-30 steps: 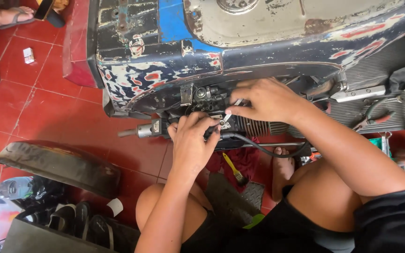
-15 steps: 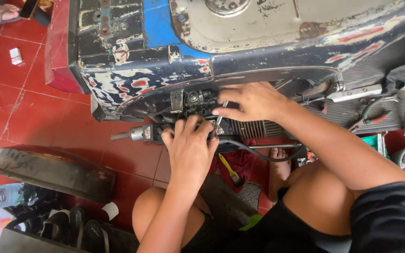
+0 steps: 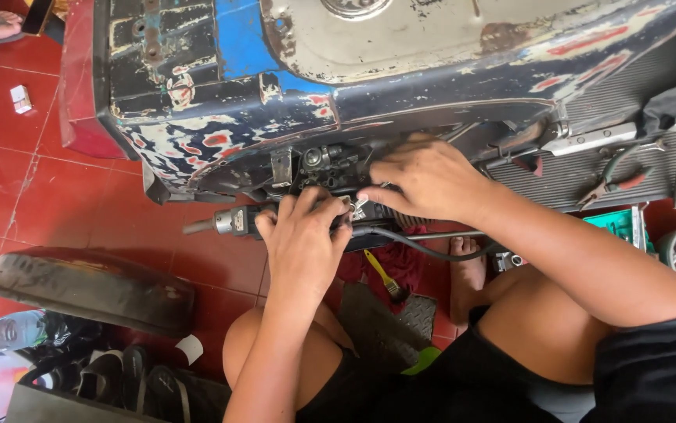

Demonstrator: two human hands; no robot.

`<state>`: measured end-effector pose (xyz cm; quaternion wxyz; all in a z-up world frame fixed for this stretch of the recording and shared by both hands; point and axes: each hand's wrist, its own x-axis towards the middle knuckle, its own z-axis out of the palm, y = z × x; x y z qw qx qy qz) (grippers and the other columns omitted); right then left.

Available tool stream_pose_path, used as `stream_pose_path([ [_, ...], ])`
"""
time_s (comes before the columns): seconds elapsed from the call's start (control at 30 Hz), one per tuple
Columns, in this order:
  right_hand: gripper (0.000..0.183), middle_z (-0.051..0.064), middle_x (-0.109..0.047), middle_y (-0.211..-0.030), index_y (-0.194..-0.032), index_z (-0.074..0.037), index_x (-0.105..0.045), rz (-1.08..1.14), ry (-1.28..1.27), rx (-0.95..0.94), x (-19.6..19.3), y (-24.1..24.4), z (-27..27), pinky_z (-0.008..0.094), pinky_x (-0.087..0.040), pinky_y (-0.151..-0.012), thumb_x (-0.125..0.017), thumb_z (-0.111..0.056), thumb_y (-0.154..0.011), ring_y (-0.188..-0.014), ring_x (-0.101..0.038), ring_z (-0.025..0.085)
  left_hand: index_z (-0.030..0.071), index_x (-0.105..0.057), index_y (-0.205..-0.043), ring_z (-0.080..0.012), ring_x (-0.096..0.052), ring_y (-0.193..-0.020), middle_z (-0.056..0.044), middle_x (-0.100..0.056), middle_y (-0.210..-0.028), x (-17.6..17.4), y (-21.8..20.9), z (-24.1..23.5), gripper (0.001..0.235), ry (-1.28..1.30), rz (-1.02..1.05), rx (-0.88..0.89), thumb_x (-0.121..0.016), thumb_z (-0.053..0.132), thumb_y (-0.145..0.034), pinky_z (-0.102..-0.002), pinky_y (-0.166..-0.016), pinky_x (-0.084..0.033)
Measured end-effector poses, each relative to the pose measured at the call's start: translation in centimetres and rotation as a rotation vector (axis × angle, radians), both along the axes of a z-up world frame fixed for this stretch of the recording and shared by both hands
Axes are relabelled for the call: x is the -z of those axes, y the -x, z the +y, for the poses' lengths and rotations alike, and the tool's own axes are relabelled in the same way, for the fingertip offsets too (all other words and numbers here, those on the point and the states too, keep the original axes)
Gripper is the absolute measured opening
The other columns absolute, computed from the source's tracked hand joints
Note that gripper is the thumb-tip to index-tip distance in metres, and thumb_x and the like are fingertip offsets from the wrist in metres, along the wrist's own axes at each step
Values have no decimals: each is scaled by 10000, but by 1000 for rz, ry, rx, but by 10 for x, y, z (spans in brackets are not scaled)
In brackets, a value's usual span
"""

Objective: Tightening or loosening bolts on a motorcycle engine using a wrench

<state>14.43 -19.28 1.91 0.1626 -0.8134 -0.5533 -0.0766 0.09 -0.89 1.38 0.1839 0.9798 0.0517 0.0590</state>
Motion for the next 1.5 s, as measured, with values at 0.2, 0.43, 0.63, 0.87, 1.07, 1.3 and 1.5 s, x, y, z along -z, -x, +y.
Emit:
stream_pose_path([
  [0.2,358,23,-647,-609,-817,-145,-639,155,148,161,-19,41,-16,378,-539,-556,-531,-394,-1050,-595,-699,250,293,-752,-970,-213,-548,-934,58,-635,-1025,0,3,-2,82,-38,-31,-9,-726,312,-895,-492,-923,-288],
  [0.43,260,64,-700,-676,-910,-131,-666,276,141,173,-25,50,-21,392,-563,-567,-526,-306,-1044,-675,-741,283,310,-763,-970,-209,-553,-918,55,-653,-1009,10,5,2,77,10,-94,-19,-717,323,-910,-475,-913,-284],
  [0.63,250,90,-759,-809,-1037,-126,-720,241,127,211,-28,54,-17,406,-584,-582,-568,-324,-1026,-744,-760,295,329,-747,-1138,-206,-556,-943,59,-637,-1087,12,8,10,206,85,-86,33,-685,359,-944,-476,-940,-301],
  [0.87,228,49,-730,-755,-1006,-163,-701,265,132,263,-21,58,-16,375,-580,-566,-533,-312,-1043,-684,-745,257,306,-740,-1162,-191,-558,-918,48,-637,-1081,10,4,8,237,-34,-105,91,-686,381,-943,-482,-926,-282],
  [1.07,208,84,-765,-782,-986,-138,-708,372,123,260,-25,64,-17,373,-598,-560,-544,-258,-1031,-705,-772,277,304,-745,-1134,-194,-572,-904,41,-644,-1062,7,3,8,205,-18,-105,101,-684,361,-947,-482,-919,-286],
  [1.3,194,89,-734,-774,-974,-135,-707,187,25,153,-8,50,-21,368,-575,-538,-582,-269,-1036,-685,-746,283,285,-716,-1115,-195,-571,-937,61,-636,-1040,9,1,6,173,56,-57,98,-676,332,-954,-459,-906,-298],
  [1.5,188,99,-745,-779,-988,-120,-724,249,55,185,-24,60,-18,336,-567,-515,-595,-250,-1028,-665,-748,262,262,-701,-1133,-205,-561,-967,49,-636,-1055,7,1,3,187,92,-39,77,-670,332,-962,-459,-899,-305],
])
